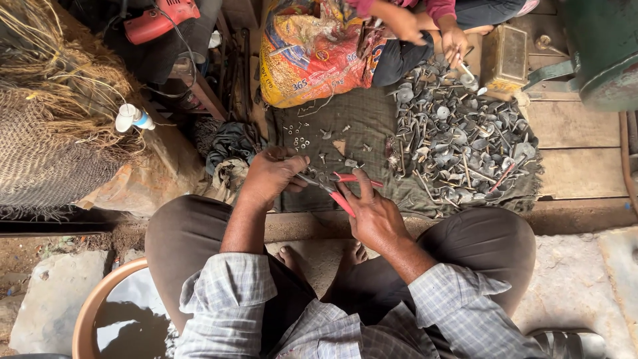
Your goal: Repairing and sorting small metal components using pliers and wrenches.
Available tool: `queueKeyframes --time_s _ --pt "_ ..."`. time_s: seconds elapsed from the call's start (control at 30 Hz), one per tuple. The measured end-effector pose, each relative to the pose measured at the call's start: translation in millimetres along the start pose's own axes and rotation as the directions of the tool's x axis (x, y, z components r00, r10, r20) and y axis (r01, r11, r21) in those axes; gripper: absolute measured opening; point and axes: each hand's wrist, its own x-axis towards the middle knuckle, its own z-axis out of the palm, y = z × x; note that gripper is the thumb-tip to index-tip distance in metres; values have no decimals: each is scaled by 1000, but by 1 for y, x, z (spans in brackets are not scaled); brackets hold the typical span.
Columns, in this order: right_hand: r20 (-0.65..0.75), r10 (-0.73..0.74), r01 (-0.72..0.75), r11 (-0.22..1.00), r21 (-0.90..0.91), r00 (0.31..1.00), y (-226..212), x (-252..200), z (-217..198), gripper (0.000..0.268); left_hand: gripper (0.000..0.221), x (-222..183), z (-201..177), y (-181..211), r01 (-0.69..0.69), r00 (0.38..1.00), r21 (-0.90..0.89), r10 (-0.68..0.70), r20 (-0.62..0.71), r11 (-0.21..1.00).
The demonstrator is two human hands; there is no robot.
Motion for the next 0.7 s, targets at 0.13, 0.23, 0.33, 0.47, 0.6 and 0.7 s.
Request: queueKeyframes --time_s 0.13,0.23,0.33,0.47,0.6,0.7 --pt "-2 15 -15 1000 9 1000 0 -1 -3 71 52 6 -2 -8 -34 999 -9 34 37 999" --pt "-59 -21 21 1000 5 998 4 -1 3 72 66 9 -2 -11 -35 999 -7 35 26 999" --pt "-61 -27 28 1000 9 998 0 0 -4 73 75 3 1 -7 -65 997 37 63 46 997" --pt "-31 -10 11 1000 10 999 2 -2 2 71 76 3 1 -7 -82 997 62 81 17 995" --pt "-58 -25 26 1000 17 998 3 -2 7 67 79 2 1 -3 -71 997 73 68 30 995" --pt "-37 -18 19 1000 24 999 3 -1 8 65 80 -3 2 2 -69 997 110 67 22 991"
